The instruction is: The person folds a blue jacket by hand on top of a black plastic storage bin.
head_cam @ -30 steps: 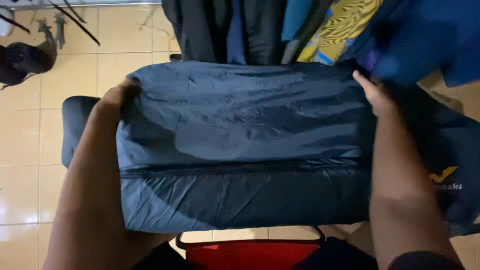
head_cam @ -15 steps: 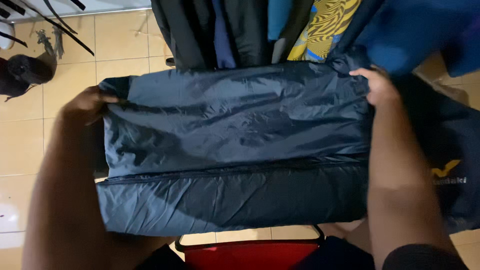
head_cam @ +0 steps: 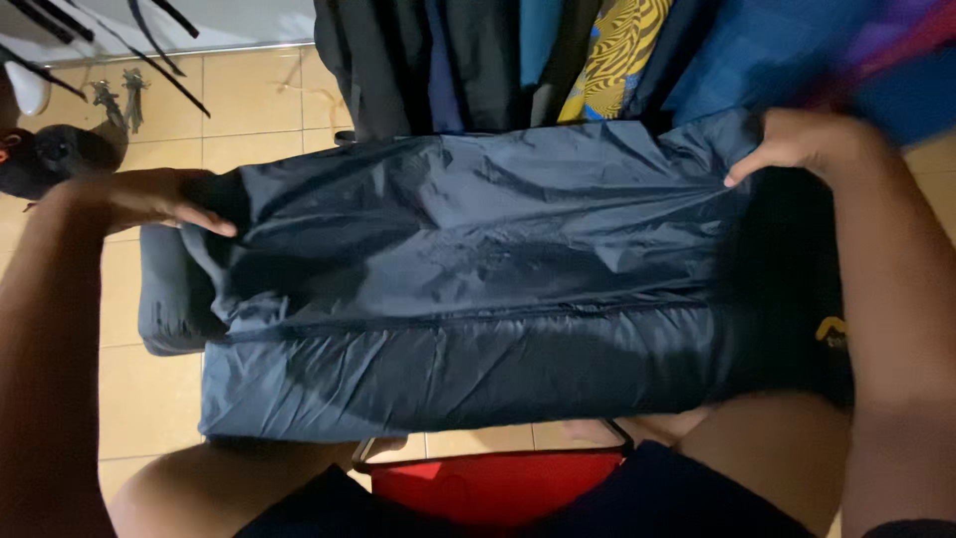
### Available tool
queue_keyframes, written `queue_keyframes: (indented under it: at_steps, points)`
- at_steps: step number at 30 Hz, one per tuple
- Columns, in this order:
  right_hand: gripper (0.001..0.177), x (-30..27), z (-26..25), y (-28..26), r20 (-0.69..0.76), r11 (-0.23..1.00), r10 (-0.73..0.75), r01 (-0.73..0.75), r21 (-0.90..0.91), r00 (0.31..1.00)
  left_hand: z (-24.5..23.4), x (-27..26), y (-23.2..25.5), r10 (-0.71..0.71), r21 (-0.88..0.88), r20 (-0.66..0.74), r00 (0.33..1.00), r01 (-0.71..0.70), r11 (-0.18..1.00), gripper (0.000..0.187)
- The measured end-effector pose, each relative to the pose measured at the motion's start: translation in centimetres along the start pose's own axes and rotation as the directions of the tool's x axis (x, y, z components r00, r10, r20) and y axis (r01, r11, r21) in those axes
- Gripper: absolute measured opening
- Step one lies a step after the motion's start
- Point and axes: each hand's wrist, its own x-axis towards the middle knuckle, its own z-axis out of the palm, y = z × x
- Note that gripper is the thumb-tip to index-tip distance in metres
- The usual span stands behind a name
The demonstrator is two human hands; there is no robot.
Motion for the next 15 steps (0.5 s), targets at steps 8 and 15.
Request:
queue_keyframes:
  at_steps: [8,15]
  points:
    - [0.085,4.2,0.2,2.2,0.116,0.991,-0.001,-0.014,0.131,0.993,2.2,5.0,-0.7,0.030,0.821,0.003,1.000,-0.020,0.571,0.072]
    - [0.096,6.9,1.3,5.9,-0.270,0.869,0.046,-0.172,-0.463,0.962,-0.7,10.9,-7.4,0.553,0.911,-0.284,0.783,0.040,0.411,0.040]
